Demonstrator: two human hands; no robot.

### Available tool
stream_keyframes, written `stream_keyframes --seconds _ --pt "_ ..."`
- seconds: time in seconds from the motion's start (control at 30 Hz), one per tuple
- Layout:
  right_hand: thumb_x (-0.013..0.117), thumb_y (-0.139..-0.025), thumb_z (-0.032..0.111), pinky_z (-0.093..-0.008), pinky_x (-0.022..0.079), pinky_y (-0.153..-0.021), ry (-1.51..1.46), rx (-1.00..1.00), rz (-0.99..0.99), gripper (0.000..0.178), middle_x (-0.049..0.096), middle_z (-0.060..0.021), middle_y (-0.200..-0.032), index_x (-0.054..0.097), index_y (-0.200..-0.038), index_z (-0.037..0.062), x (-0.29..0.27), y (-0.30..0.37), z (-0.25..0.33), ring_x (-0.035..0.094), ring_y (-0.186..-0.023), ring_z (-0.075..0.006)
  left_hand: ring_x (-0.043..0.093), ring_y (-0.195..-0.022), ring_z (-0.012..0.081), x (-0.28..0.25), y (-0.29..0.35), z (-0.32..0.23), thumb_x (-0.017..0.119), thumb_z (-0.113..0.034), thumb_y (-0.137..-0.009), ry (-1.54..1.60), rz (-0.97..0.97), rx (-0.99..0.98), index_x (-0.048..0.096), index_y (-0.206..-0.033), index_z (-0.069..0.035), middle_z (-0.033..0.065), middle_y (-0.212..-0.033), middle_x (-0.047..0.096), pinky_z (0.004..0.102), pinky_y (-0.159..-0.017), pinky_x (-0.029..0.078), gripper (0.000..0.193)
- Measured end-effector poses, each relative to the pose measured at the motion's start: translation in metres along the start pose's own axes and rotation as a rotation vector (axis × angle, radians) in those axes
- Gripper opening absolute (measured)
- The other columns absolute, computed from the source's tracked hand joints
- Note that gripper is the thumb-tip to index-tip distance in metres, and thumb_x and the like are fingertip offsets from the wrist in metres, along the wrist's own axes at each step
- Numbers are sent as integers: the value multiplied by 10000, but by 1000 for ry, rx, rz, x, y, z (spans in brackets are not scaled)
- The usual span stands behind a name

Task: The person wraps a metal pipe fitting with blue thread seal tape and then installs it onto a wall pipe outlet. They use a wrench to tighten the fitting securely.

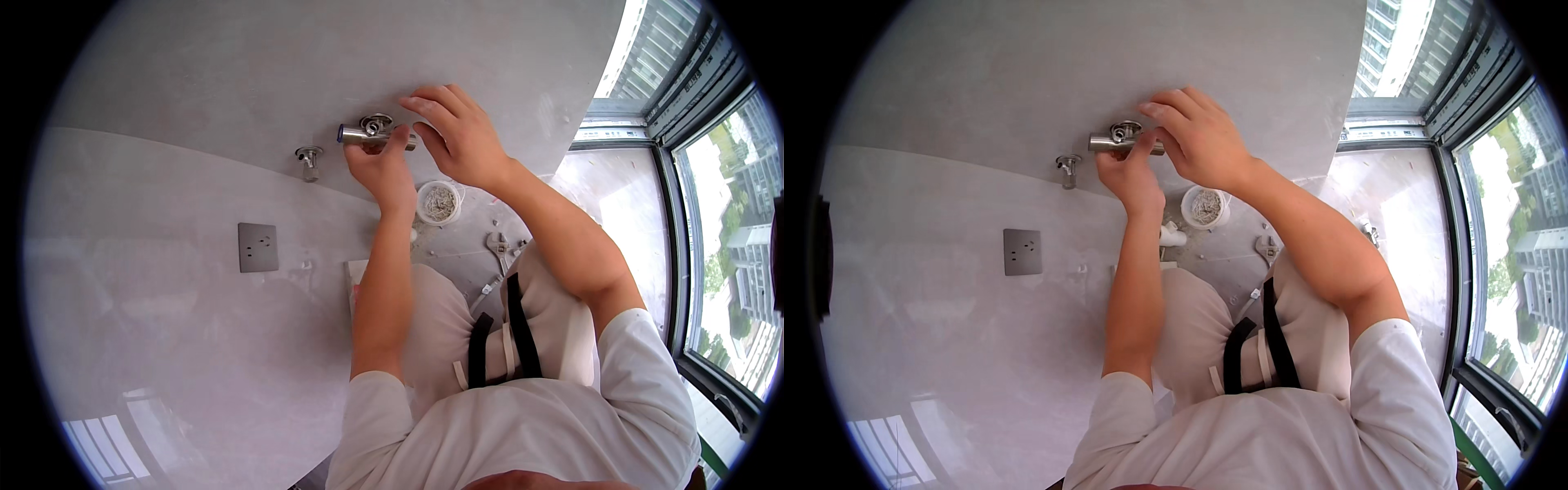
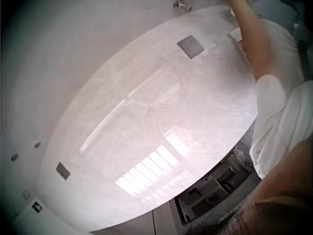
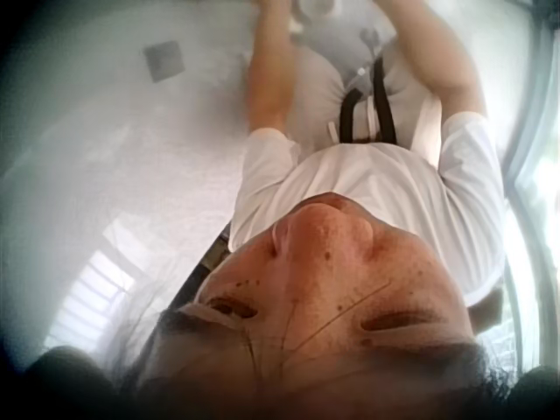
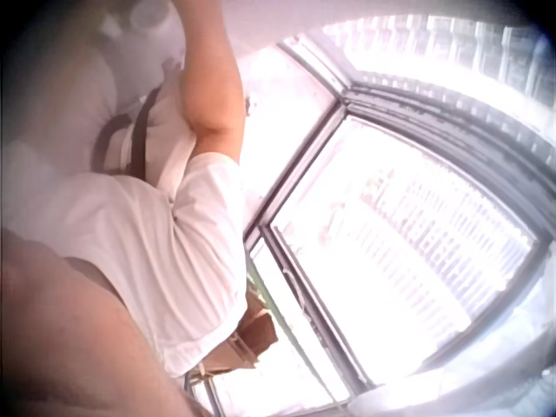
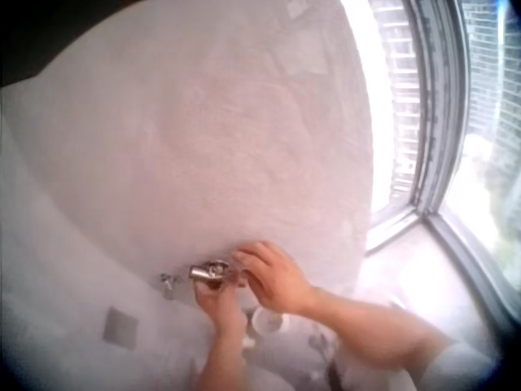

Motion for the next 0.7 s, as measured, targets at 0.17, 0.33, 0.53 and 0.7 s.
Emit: stream_keyframes --seconds 0.17,0.33,0.53,0.7 --pt "715 -879 15 -430 550 -820 -20 21 -13 370 684 -96 -1194 676 -1245 46 7 2 -4 645 -1008 -322 576 -896 273 0 -3 -26 814 6 -726 -827 162 560 557 -1044 -50 84 -1000 581 430 -764 432 412" --pt "711 -979 223 -424 560 -746 -185 247 24 334 716 -135 -1105 668 -1243 24 21 1 -12 692 -874 -328 534 -1006 374 13 1 -44 778 -36 -741 -1257 277 764 533 -989 -67 133 -1020 577 530 -879 388 349" --pt "655 -1017 554 -351 544 -678 30 765 428 581 727 -119 -778 754 -1046 -17 45 -12 -11 706 -709 -210 509 -1167 353 -22 29 -39 773 -77 -799 -831 -90 510 493 -1236 -72 140 -1149 547 514 -1007 381 519" --pt "637 -1009 588 -375 532 -591 -199 872 239 628 703 -107 -708 758 -937 -25 66 -3 -21 651 -570 -201 641 -879 217 -38 9 17 693 -280 -998 389 -162 -590 561 -1158 -25 111 -1079 657 389 -780 531 329"
Point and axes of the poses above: each hand's wrist, its own y-axis away from the middle knuckle, its own x-axis out of the palm, z = x × y, the point moved 7 cm from there along -y, towards the middle knuckle
